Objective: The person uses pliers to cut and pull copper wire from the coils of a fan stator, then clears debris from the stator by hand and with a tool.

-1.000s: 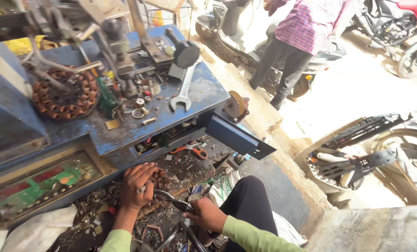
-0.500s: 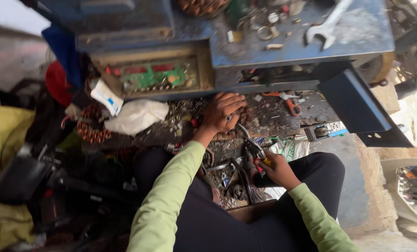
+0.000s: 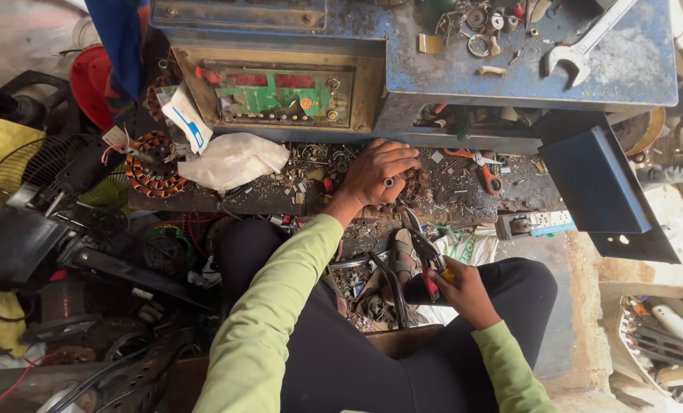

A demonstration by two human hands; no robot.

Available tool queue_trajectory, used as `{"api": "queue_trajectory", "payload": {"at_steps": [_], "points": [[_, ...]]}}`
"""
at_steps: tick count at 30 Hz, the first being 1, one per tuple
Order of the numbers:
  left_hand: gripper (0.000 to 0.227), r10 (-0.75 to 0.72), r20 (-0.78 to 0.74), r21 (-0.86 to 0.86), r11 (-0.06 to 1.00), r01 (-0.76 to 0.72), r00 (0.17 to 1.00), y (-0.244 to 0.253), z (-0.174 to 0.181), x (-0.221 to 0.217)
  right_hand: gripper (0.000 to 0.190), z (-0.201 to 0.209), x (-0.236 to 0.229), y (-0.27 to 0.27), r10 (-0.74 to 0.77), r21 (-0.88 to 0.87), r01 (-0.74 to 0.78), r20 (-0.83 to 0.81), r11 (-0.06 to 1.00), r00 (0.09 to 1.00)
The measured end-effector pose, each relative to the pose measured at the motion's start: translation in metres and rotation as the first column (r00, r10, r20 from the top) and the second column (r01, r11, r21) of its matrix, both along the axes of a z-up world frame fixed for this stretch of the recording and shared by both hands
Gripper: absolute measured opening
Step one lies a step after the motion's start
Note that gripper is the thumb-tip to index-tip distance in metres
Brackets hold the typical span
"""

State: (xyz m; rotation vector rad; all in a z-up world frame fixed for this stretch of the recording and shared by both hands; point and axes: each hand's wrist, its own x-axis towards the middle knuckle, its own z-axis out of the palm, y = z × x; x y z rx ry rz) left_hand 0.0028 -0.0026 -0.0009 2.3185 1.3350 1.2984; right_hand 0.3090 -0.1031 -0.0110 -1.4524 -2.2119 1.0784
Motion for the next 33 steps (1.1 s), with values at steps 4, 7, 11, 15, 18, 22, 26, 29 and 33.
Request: {"api": "queue_trajectory", "payload": {"at_steps": [4,7,11,15,18,22,26,29,33], "points": [[0.037,0.005,-0.014,0.006,1.0,-0.005,1.0,0.0,0.0,-0.001,0.034,-0.013,-0.004,0.006,-0.038,-0.101,0.035,-0.021,0.994,0.999],[0.036,0.006,-0.017,0.0,1.0,-0.006,1.0,0.001,0.0,-0.001,0.032,-0.027,-0.008,0.013,-0.027,-0.018,0.026,-0.075,1.0,0.997],[0.036,-0.002,-0.016,0.031,1.0,0.003,1.0,0.0,-0.001,-0.001,0.03,-0.049,-0.012,0.017,0.015,-0.003,-0.015,-0.158,1.0,0.987],[0.036,0.016,-0.014,0.009,1.0,-0.016,1.0,0.001,-0.005,0.0,0.031,-0.049,-0.013,0.019,-0.019,-0.08,0.014,-0.066,0.997,0.998],[0.038,0.013,-0.016,0.04,0.999,-0.012,1.0,0.008,-0.006,-0.002,0.023,-0.04,-0.014,0.012,0.025,0.008,-0.024,-0.242,1.0,0.97],[0.038,-0.006,0.016,-0.004,1.0,0.006,1.0,0.003,-0.007,-0.002,0.023,-0.041,-0.02,0.016,0.003,0.015,-0.001,-0.153,1.0,0.988],[0.038,-0.006,0.012,0.035,0.999,0.006,1.0,0.001,-0.003,0.0,0.022,-0.031,-0.012,0.008,0.006,-0.029,-0.011,-0.146,1.0,0.989],[0.036,-0.008,0.007,0.033,0.999,0.007,1.0,0.001,-0.001,-0.003,0.022,-0.032,-0.009,0.008,0.021,-0.002,-0.021,-0.124,1.0,0.992],[0.037,0.003,0.008,-0.008,1.0,-0.003,1.0,0.001,-0.001,-0.002,0.025,-0.043,-0.011,0.01,-0.019,-0.022,0.017,-0.078,1.0,0.997]]}}
